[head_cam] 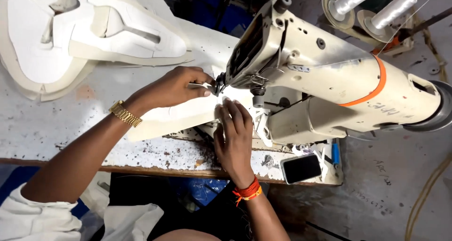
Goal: The person stitches together components of shoe uppers using an industrial sewing machine.
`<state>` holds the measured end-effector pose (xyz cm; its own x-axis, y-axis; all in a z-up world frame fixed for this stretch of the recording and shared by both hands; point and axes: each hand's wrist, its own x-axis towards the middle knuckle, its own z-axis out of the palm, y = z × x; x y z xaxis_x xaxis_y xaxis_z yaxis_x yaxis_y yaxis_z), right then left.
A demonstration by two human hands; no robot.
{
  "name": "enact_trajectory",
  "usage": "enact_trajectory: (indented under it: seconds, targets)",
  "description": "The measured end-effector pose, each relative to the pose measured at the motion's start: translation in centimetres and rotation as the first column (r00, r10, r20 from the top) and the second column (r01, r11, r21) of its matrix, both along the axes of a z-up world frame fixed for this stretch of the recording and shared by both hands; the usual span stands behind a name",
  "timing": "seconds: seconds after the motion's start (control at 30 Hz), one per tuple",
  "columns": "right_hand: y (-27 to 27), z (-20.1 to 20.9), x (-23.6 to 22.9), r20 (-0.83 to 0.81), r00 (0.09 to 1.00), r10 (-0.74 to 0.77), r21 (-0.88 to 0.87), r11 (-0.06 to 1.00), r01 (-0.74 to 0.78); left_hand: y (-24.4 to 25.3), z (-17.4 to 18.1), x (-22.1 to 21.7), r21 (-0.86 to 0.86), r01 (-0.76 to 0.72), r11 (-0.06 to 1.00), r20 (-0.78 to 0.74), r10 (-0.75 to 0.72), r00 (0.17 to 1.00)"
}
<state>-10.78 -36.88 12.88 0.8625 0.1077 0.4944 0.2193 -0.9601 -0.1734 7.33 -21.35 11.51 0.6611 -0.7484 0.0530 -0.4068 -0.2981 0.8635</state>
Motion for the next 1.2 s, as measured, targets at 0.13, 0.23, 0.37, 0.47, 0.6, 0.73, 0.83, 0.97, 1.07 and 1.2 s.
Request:
enact_trajectory:
  seconds: [0.13, 0.23, 0.37, 0.47, 0.6, 0.73, 0.83, 0.97, 1.07, 1.2]
  targets:
    - [0.2, -0.7, 0.9, 0.019, 0.999, 0.035, 0.040, 0.999, -0.036, -0.6, -1.6, 3.0, -0.007, 0.058, 0.998, -0.053, -0.059, 0.997]
    - [0.8, -0.7, 0.2, 0.000, 1.000, 0.026, 0.044, 0.999, -0.026, -0.9, -1.9, 3.0, -0.013, 0.117, 0.993, -0.127, -0.118, 0.985]
    - [1.0, -1.0, 0.7, 0.022, 0.999, -0.026, 0.028, 0.999, 0.025, -0.6, -1.4, 2.5, -0.051, 0.089, 0.995, -0.202, -0.097, 0.975]
    - [0.5, -1.1, 1.2, 0.036, 0.998, -0.052, 0.048, 0.998, 0.050, -0.1, -1.4, 0.8, -0.124, 0.031, 0.992, -0.237, -0.060, 0.970]
    - [-0.3, -1.0, 1.8, 0.032, 0.998, -0.045, 0.086, 0.995, 0.042, 0.0, -3.2, -0.9, -0.223, -0.052, 0.973, -0.297, -0.017, 0.955]
    - [-1.8, -1.5, 2.4, 0.016, 1.000, 0.009, 0.143, 0.990, -0.011, -0.1, -2.4, -3.3, -0.313, -0.217, 0.925, -0.379, 0.088, 0.921]
    - [-2.6, -1.2, 2.6, 0.009, 0.998, 0.058, 0.169, 0.984, -0.059, -0.4, -1.9, -5.4, -0.316, -0.319, 0.893, -0.438, 0.161, 0.884]
    - [-3.3, -0.6, 2.3, -0.006, 0.993, 0.117, 0.136, 0.984, -0.115, -1.4, -3.3, -7.4, -0.435, -0.425, 0.794, -0.475, 0.199, 0.857]
    - [-4.0, -2.2, 1.7, -0.022, 0.997, 0.079, 0.101, 0.992, -0.076, -2.0, -4.6, -8.1, -0.491, -0.478, 0.728, -0.500, 0.214, 0.839]
    - [-4.3, -2.4, 1.4, 0.012, 0.992, 0.124, 0.099, 0.987, -0.125, -2.4, -4.3, -8.9, -0.501, -0.508, 0.701, -0.521, 0.224, 0.823]
